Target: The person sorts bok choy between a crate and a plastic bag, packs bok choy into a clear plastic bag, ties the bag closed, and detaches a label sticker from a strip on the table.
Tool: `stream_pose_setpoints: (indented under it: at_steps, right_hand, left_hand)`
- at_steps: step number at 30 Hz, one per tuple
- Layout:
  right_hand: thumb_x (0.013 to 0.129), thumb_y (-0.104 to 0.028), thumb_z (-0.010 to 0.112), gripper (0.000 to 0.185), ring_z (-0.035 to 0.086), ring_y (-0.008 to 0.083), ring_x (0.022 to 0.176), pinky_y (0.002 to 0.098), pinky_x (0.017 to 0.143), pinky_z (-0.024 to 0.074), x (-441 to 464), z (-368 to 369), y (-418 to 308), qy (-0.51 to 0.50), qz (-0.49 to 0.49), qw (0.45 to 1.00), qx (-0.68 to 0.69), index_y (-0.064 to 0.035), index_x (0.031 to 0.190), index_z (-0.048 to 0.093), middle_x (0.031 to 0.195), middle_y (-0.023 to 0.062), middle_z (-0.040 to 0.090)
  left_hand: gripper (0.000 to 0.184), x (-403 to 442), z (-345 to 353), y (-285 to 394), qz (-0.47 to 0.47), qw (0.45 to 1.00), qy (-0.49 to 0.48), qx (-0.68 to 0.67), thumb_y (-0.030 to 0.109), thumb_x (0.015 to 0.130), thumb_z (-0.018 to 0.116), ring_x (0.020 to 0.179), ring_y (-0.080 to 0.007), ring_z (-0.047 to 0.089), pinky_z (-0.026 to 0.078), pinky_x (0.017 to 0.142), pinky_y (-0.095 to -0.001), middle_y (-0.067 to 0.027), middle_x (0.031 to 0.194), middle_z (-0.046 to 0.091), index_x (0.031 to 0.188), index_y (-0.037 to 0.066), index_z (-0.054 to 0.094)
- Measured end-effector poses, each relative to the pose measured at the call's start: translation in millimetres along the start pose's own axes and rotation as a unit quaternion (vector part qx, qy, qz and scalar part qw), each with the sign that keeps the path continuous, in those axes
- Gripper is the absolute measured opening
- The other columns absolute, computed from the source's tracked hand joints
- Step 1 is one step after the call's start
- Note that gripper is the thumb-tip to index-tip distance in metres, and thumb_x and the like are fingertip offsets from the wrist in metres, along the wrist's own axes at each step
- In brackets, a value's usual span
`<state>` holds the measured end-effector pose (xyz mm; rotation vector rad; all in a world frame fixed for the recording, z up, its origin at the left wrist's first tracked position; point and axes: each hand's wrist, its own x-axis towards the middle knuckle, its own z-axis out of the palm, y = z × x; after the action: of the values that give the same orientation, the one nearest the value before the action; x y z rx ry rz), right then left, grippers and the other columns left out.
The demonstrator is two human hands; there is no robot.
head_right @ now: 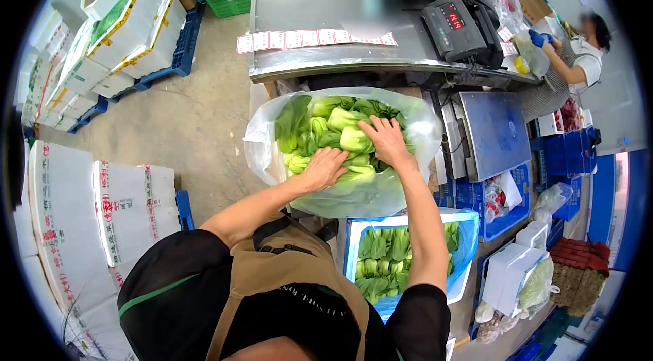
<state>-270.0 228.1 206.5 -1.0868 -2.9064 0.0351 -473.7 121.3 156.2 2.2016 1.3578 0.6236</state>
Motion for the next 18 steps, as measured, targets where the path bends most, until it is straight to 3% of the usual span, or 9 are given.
stream_pose_setpoints:
  at_steps: [2, 3, 6, 7, 10, 13, 16, 17, 18]
  right_hand:
    - [0.057, 0.006, 0.07, 0.087, 0.051, 0.0336, 0.109, 0.0459, 0.097, 0.0374, 1.3, 39.2, 19.0, 0.017, 0.092, 0.993, 0.069, -0.0187, 0.135, 0.042, 0.124, 0.0118, 0.049]
    - [0.06, 0.003, 0.07, 0.087, 0.048, 0.0359, 0.115, 0.0507, 0.1, 0.0356, 5.4, 33.7, 20.0, -0.03, 0.112, 0.993, 0.034, -0.02, 0.138, 0.039, 0.13, 0.014, 0.047]
    - [0.062, 0.002, 0.071, 0.088, 0.043, 0.0395, 0.123, 0.0527, 0.104, 0.0326, 8.3, 14.3, 15.6, -0.061, 0.12, 0.991, -0.014, -0.0206, 0.14, 0.038, 0.136, 0.0159, 0.043]
    - [0.064, -0.004, 0.074, 0.088, 0.039, 0.0396, 0.128, 0.0564, 0.106, 0.0287, 8.3, 0.1, 11.5, -0.081, 0.136, 0.987, 0.003, -0.0216, 0.142, 0.036, 0.139, 0.0161, 0.04]
    - [0.071, -0.023, 0.077, 0.086, 0.039, 0.0355, 0.131, 0.0567, 0.106, 0.027, 1.2, -39.3, -15.6, -0.056, 0.09, 0.994, -0.04, -0.0207, 0.145, 0.034, 0.145, 0.0141, 0.037]
    - [0.083, -0.051, 0.062, 0.081, 0.032, 0.0343, 0.138, 0.0616, 0.107, 0.0231, -32.6, 7.3, -49.5, -0.07, 0.172, 0.983, -0.004, -0.0193, 0.149, 0.028, 0.154, 0.0123, 0.026]
    - [0.093, -0.046, 0.05, 0.063, 0.03, 0.0365, 0.138, 0.0656, 0.107, 0.0223, -49.1, 44.7, -62.8, -0.005, 0.262, 0.961, 0.09, -0.0143, 0.144, 0.033, 0.154, 0.0123, 0.024]
    - [0.09, -0.04, 0.057, 0.06, 0.031, 0.0363, 0.137, 0.066, 0.107, 0.0238, -48.4, 38.9, -71.9, 0.022, 0.298, 0.948, 0.111, -0.0125, 0.14, 0.039, 0.153, 0.0136, 0.025]
    - [0.087, -0.033, 0.061, 0.056, 0.034, 0.0365, 0.135, 0.0645, 0.107, 0.026, -52.3, 14.4, -83.1, 0.023, 0.296, 0.949, 0.111, -0.0108, 0.136, 0.044, 0.15, 0.0152, 0.03]
  left_hand:
    - [0.042, -6.3, -11.0, 2.4, 0.027, 0.998, 0.027, -0.039, 0.015, 0.082, 0.067, 0.096, -0.0342, 0.057, 0.044, 0.086, -0.0436, -0.0183, 0.114, 0.055, 0.119, 0.001, 0.054]
    - [0.04, -6.8, -19.1, 2.7, 0.041, 0.997, 0.042, -0.058, 0.014, 0.082, 0.066, 0.096, -0.035, 0.058, 0.045, 0.087, -0.0439, -0.0187, 0.117, 0.054, 0.118, 0.001, 0.055]
    - [0.033, -4.4, -44.6, 5.3, -0.007, 0.985, 0.073, -0.155, 0.01, 0.083, 0.063, 0.096, -0.036, 0.059, 0.049, 0.087, -0.043, -0.0184, 0.123, 0.051, 0.114, 0.0, 0.058]
    - [0.031, 1.1, -59.3, 8.2, -0.043, 0.976, 0.079, -0.197, 0.007, 0.084, 0.061, 0.099, -0.0345, 0.061, 0.051, 0.084, -0.0421, -0.0176, 0.121, 0.054, 0.114, 0.0, 0.06]
    - [0.031, 20.0, -65.1, -1.1, -0.038, 0.98, 0.15, -0.127, 0.008, 0.086, 0.061, 0.105, -0.033, 0.06, 0.049, 0.088, -0.0428, -0.0193, 0.122, 0.055, 0.115, 0.001, 0.06]
    - [0.037, 50.2, -47.5, 6.0, 0.011, 0.987, 0.157, -0.023, 0.021, 0.092, 0.055, 0.12, -0.0336, 0.051, 0.039, 0.1, -0.047, -0.0211, 0.129, 0.053, 0.124, 0.002, 0.054]
    - [0.053, 75.1, 7.4, -0.3, 0.034, 0.992, -0.003, 0.118, 0.033, 0.096, 0.047, 0.139, -0.0348, 0.028, 0.027, 0.102, -0.062, -0.0198, 0.149, 0.032, 0.14, 0.004, 0.04]
    - [0.055, 73.5, 34.1, -28.2, 0.093, 0.965, -0.007, 0.245, 0.034, 0.096, 0.047, 0.139, -0.037, 0.026, 0.028, 0.102, -0.0615, -0.0186, 0.15, 0.031, 0.142, 0.006, 0.038]
    - [0.056, 75.0, 42.9, -32.6, 0.066, 0.979, 0.048, 0.185, 0.032, 0.095, 0.048, 0.14, -0.0364, 0.025, 0.029, 0.101, -0.0614, -0.0192, 0.149, 0.031, 0.143, 0.006, 0.036]
